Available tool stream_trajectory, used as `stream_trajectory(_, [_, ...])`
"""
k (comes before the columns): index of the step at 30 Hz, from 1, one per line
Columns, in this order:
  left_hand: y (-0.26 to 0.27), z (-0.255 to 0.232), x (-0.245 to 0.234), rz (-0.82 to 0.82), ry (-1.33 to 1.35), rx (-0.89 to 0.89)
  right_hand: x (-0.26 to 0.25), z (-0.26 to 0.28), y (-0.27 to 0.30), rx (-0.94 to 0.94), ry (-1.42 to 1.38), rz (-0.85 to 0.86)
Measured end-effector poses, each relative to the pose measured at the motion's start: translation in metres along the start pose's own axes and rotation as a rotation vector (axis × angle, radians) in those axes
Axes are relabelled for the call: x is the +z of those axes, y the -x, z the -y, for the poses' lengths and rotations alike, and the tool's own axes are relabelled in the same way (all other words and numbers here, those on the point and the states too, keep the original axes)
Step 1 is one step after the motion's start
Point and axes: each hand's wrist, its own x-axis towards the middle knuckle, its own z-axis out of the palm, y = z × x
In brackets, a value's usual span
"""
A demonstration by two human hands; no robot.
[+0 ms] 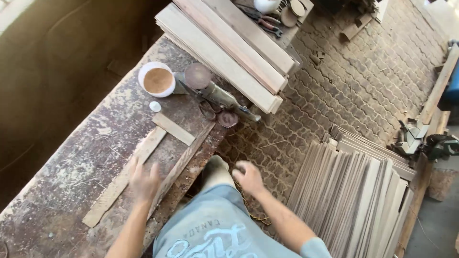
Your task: Sanding wooden boards and applying glue for assembly at a workshop workbench.
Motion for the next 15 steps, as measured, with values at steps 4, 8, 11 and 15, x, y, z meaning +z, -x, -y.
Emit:
stream_trajectory(4, [0.122,0.015,-0.057,-0.033,-0.082,-0.139,-0.068,-0.022,-0.107,-0.351,-0.023,-0.440])
stream_trajectory(8, [0.237,0.108,-0.040,-0.267,-0.358,-0.394,-0.148,-0.012,-0.235,-0.284,0.052,-0.475])
stream_trajectory(11, [0.258,0.142,-0.016,-0.253,-0.035,-0.782,-0.189,-0.004,-0.310,-0.299,0.409,-0.560])
stream_trajectory(15, [0.295,0.128,0.011,-0.356,-0.025,-0.826,-0.230,0.039,-0.307,-0.019,0.476,-0.156])
